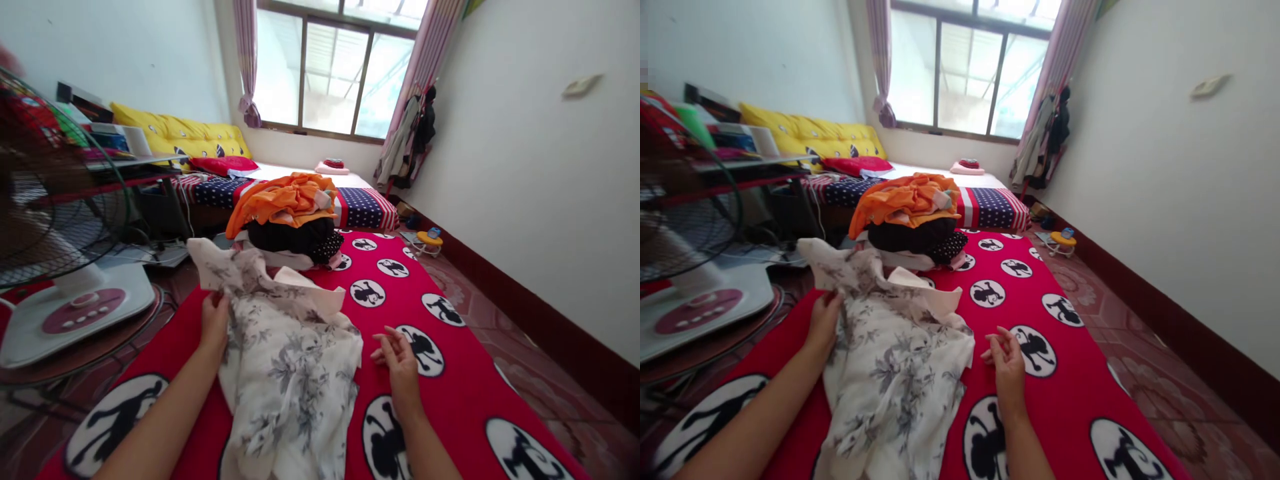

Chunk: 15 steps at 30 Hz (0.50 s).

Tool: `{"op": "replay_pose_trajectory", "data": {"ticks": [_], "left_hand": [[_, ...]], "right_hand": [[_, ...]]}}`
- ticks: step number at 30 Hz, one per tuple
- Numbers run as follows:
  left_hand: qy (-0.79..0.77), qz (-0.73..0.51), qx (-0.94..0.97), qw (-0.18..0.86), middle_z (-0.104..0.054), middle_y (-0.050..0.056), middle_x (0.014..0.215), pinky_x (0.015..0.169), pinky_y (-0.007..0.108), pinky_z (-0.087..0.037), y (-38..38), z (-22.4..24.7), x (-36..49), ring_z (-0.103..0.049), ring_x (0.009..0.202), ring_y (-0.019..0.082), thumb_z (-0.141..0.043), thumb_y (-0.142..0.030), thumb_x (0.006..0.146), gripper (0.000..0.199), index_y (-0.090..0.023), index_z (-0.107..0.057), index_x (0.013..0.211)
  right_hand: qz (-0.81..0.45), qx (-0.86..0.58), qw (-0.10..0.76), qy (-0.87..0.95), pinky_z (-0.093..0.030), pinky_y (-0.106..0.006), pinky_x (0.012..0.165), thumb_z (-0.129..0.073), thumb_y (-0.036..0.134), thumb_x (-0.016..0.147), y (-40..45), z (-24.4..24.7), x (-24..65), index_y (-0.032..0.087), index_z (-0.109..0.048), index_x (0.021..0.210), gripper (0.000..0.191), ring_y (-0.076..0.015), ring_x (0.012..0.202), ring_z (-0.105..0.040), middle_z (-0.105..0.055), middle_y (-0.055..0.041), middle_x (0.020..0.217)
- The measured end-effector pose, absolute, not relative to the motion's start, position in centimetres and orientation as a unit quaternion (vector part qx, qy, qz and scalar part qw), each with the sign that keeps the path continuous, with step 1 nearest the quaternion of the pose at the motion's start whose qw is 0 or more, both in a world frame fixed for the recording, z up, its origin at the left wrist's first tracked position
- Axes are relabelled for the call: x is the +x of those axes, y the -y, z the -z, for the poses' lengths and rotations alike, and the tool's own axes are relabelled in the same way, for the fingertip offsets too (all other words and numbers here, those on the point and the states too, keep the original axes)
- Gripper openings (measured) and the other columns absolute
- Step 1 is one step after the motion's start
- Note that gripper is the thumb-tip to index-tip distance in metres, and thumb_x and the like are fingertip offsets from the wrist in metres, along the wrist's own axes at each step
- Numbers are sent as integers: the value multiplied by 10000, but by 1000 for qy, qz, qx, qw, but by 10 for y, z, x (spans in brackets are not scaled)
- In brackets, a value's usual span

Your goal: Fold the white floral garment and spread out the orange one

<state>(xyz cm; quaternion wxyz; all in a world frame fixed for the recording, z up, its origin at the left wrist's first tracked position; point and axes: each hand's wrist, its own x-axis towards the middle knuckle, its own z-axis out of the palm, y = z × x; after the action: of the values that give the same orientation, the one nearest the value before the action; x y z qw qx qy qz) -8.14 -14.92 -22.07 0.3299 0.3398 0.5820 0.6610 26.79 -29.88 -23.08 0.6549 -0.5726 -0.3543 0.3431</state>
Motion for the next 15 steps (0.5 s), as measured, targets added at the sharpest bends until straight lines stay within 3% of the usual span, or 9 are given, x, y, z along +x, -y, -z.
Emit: {"op": "replay_pose_trajectory", "data": {"ticks": [3,6,9,12,15], "left_hand": [[-588,-632,378,333,-651,112,1101,983,425,-452,176,238,-104,-617,1060,265,-690,-341,645,525,-157,-560,1119],[-605,-583,382,385,-667,117,1059,917,438,-502,209,245,-112,-659,987,265,-739,-340,611,638,-184,-524,1191],[-608,-550,402,407,-696,101,940,835,424,-543,231,249,-108,-689,887,263,-754,-348,595,645,-193,-534,1181],[-596,-534,465,378,-703,107,959,881,442,-522,240,252,-95,-676,951,288,-739,-348,569,631,-186,-570,1155],[-592,-522,508,345,-708,119,1018,962,443,-469,241,242,-85,-628,1064,323,-721,-380,543,500,-184,-670,1000]], "right_hand": [[-338,-590,623,387,-478,-278,576,-686,520,736,299,234,268,188,-547,1112,520,-147,615,-601,-657,-49,945],[-315,-618,569,443,-497,-307,633,-640,522,770,298,237,262,183,-552,1104,484,-179,677,-619,-658,-60,933],[-270,-661,483,507,-503,-341,691,-583,540,792,298,236,243,194,-555,1146,496,-221,769,-640,-678,-78,976],[-192,-698,390,569,-487,-381,788,-612,501,754,297,232,215,198,-548,1225,564,-282,933,-642,-662,-115,1119],[-187,-684,361,606,-474,-377,798,-549,413,784,291,226,202,185,-655,1051,367,-296,940,-641,-688,-119,1034]]}}
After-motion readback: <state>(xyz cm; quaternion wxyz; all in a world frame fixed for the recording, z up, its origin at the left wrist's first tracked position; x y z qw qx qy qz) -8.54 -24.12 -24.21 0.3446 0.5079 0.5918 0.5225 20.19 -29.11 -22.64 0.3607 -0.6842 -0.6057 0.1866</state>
